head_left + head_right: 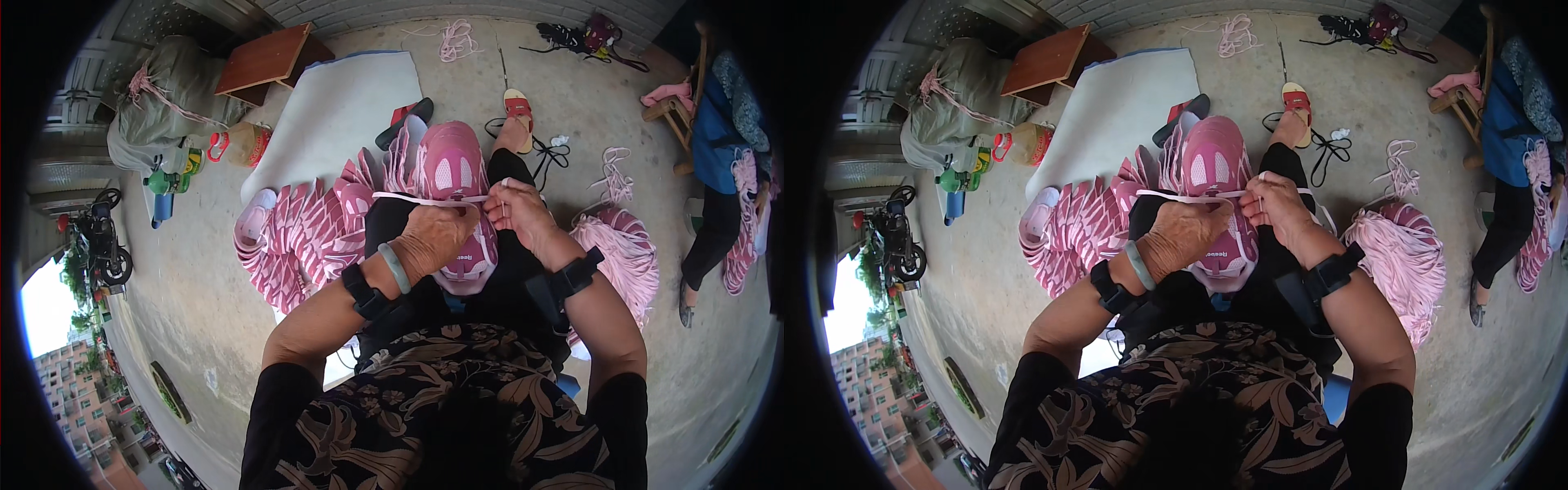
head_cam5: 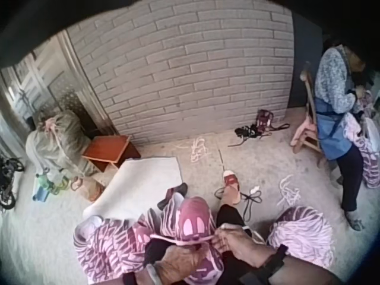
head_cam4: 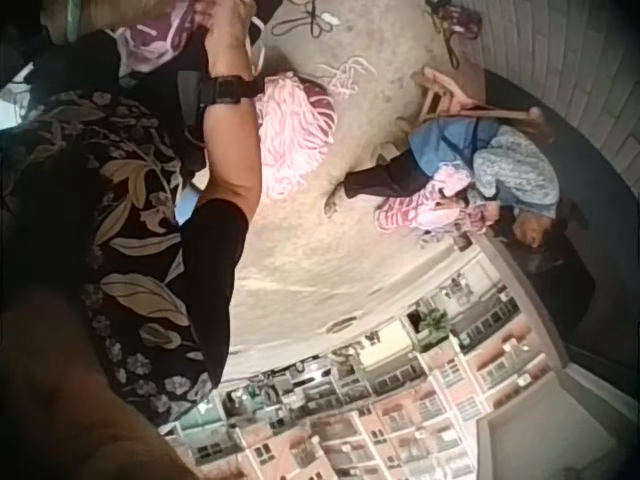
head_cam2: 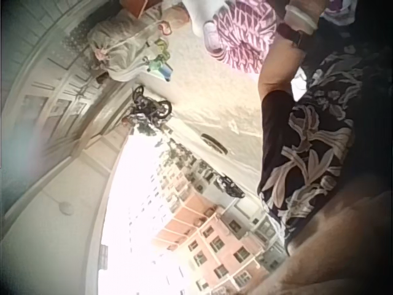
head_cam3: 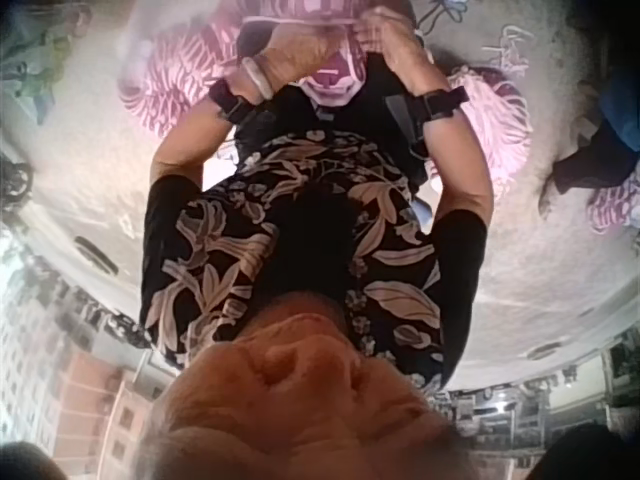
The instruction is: The person threads pink shoelaces through the eyelets of a pink athletic shoe held in their lap. They pull the laces tight and tie them into a bow knot. The person repeats this process on a second shoe.
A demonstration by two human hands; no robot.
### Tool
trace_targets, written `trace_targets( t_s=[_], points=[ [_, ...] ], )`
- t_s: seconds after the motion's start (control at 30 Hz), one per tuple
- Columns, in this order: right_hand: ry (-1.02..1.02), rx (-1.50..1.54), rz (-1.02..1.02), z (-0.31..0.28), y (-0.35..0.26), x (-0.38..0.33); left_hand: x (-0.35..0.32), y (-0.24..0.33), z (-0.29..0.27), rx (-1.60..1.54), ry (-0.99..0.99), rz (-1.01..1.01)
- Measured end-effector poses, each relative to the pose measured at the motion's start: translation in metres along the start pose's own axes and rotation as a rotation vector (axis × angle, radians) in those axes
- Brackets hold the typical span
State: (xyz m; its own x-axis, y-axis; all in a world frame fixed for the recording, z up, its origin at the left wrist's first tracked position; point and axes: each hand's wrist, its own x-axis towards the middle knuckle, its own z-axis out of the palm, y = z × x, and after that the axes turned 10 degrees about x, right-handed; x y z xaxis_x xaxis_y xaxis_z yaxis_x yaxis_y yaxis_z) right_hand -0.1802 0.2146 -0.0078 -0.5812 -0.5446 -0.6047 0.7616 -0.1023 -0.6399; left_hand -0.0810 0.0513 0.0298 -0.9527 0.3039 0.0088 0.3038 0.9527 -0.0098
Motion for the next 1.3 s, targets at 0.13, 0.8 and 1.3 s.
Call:
trace_targets(
  t_s=[0.13, 0.8, 1.3],
  points=[
    [-0.011, 0.085, -0.203, 0.006, -0.003, 0.003, 0.001, -0.003, -0.004, 0.030, 0.036, -0.022],
    [0.052, -0.175, -0.570, 0.013, 0.035, 0.012, -0.013, -0.006, 0.003, -0.100, 0.002, -0.167],
    [0.152, -0.429, -0.855, 0.019, 0.039, 0.019, -0.013, -0.005, 0.003, -0.121, 0.032, -0.175]
  ],
)
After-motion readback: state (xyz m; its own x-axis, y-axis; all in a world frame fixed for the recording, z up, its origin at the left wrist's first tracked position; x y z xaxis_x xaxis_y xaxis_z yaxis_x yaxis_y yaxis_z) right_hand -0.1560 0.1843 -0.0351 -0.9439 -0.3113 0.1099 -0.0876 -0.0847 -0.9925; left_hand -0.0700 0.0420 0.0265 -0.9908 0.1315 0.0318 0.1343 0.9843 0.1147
